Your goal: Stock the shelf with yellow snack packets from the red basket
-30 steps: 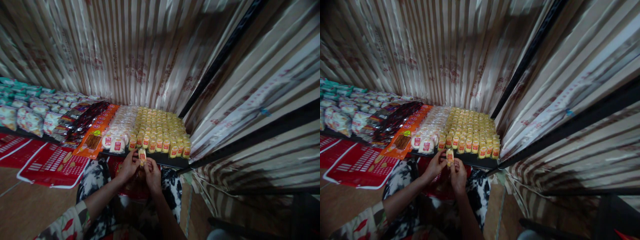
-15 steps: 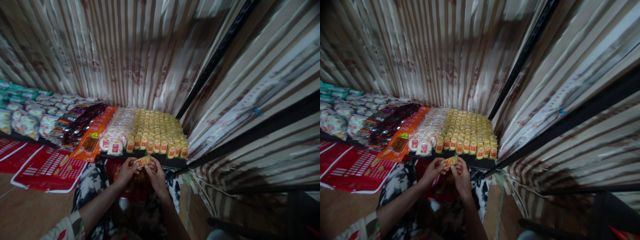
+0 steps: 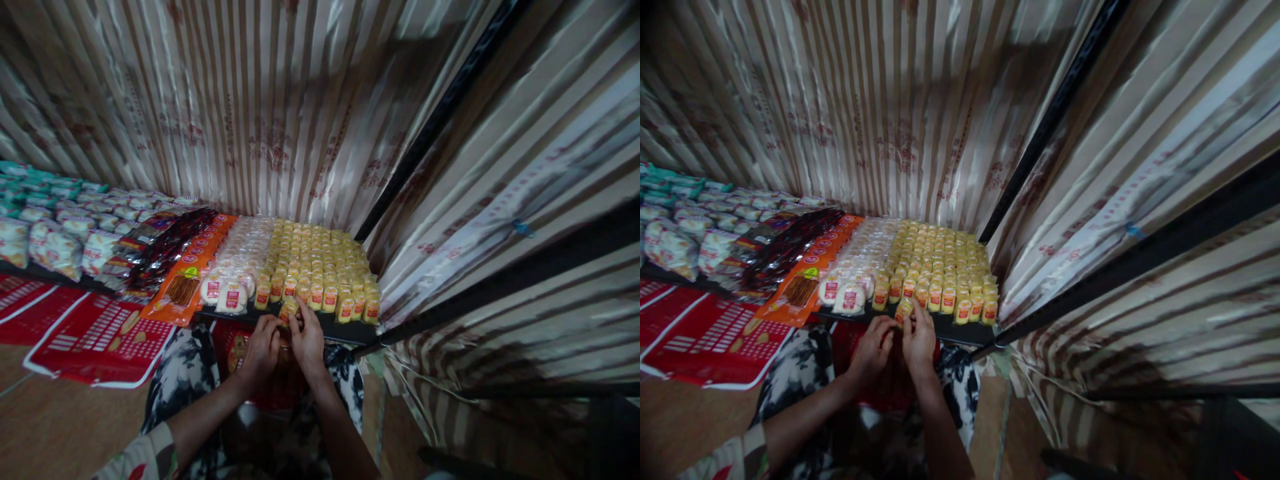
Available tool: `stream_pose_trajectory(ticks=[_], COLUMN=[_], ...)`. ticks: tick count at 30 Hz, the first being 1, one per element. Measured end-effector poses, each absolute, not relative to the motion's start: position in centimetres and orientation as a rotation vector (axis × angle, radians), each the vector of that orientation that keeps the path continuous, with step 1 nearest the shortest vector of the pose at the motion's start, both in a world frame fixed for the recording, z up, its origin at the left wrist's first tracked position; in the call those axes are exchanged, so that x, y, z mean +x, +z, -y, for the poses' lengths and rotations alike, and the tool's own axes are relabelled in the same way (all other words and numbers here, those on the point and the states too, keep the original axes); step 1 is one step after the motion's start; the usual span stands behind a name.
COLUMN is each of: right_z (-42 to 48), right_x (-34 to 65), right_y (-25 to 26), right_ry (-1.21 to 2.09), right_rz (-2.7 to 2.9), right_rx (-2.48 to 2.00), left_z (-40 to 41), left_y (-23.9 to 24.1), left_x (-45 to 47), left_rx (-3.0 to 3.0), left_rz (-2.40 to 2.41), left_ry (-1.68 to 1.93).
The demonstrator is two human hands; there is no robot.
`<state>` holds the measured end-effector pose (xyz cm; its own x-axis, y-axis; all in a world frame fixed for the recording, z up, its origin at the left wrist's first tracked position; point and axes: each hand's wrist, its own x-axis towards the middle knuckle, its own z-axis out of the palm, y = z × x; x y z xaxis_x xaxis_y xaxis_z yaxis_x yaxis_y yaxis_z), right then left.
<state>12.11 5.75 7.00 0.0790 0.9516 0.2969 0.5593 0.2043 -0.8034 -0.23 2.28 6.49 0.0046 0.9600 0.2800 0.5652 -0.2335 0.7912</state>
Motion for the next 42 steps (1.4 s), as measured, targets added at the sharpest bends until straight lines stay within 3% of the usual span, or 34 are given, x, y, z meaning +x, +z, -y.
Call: stream_pose_trajectory(ticks=[18,28,42], right_z=[-9.0,-7.8,-7.1], right_x=[8.5,8.5,8.8], right_y=[6.3,4.9,4.6], right_ry=[0.541,0.323,0.340], right_rz=[1.625,1.647,1.760], right_rx=[-1.521,-1.434,-1.404], left_z=[-4.0,-4.4,-4.5], left_y=[5.8,4.2,4.8], left_x=[-0.6,-1.0,-0.8], left_rx=[1.814,1.910,1.886], left_rz=[-1.554,-1.540,-1.518], left_ry=[1.133,1.088,1.110])
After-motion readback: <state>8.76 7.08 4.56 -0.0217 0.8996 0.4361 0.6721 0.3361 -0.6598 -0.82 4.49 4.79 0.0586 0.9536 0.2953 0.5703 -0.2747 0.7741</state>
